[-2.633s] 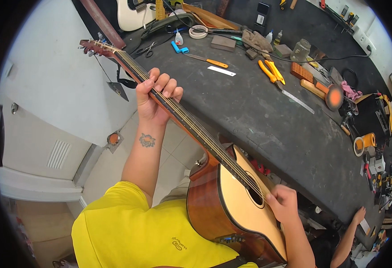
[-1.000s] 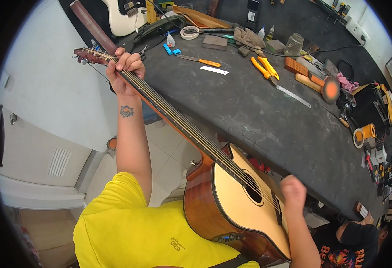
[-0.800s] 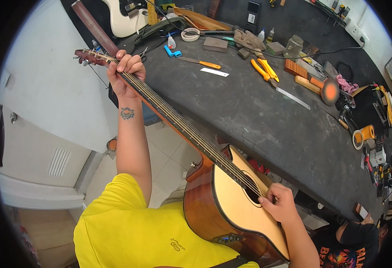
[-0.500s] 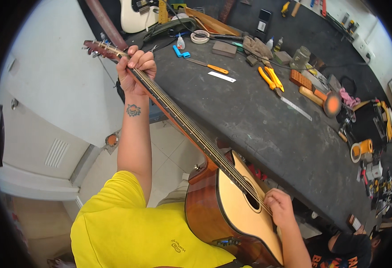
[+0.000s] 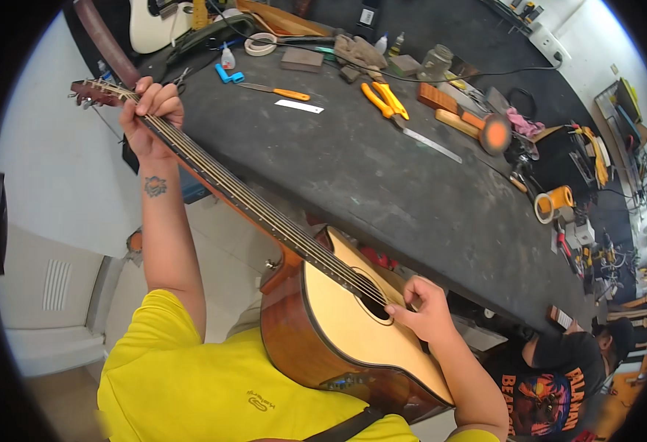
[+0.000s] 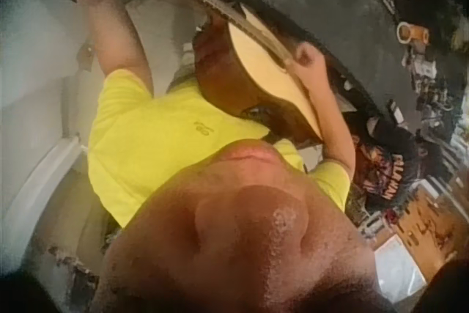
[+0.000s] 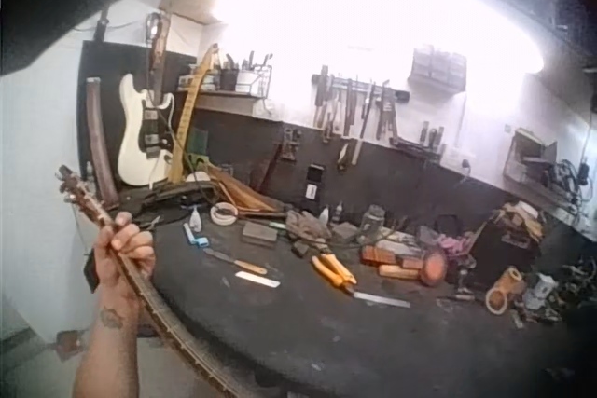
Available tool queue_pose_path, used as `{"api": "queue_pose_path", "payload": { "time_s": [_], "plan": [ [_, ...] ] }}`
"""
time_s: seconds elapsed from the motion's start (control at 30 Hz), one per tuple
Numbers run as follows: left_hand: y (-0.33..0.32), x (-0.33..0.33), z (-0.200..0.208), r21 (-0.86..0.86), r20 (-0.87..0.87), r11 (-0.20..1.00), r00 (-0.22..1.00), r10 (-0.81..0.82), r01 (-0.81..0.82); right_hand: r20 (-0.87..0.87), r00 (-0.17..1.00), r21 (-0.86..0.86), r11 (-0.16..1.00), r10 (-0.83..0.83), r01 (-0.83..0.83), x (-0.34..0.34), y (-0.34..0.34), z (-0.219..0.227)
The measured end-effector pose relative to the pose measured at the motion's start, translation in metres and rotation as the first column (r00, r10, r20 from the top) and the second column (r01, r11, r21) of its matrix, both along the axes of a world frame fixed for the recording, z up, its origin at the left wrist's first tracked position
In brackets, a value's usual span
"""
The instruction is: The person holds an acoustic guitar, presses down on the strings along the neck with one hand, and plucks the strings with the other hand.
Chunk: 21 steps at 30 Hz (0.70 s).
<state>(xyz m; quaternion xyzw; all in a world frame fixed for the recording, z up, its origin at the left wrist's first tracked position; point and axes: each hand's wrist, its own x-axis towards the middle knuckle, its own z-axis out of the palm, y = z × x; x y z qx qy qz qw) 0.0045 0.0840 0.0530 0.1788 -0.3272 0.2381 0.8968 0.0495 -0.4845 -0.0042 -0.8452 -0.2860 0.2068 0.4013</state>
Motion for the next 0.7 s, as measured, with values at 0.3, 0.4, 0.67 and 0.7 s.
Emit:
{"api": "queue_pose_path", "payload": {
  "time_s": [0.3,0.4,0.67,0.7],
  "plan": [
    [0.000,0.015,-0.008,0.018,0.024,1.000,0.999,-0.024,0.024,-0.049,0.993,0.153,0.983,0.107,-0.098,-0.007,0.005,0.009],
    [0.003,0.007,-0.009,0.011,0.014,1.000,1.000,0.004,-0.005,-0.025,0.992,0.133,0.984,0.125,-0.121,-0.007,0.009,0.007],
    [-0.004,0.001,-0.002,0.013,0.021,1.000,1.000,0.007,-0.007,-0.174,0.978,0.387,0.921,0.111,-0.036,-0.007,-0.003,-0.010],
    [-0.007,0.002,-0.002,-0.005,0.022,1.000,1.000,0.005,-0.005,-0.166,0.984,0.413,0.911,0.071,0.004,-0.008,-0.002,-0.011]
  ]
}}
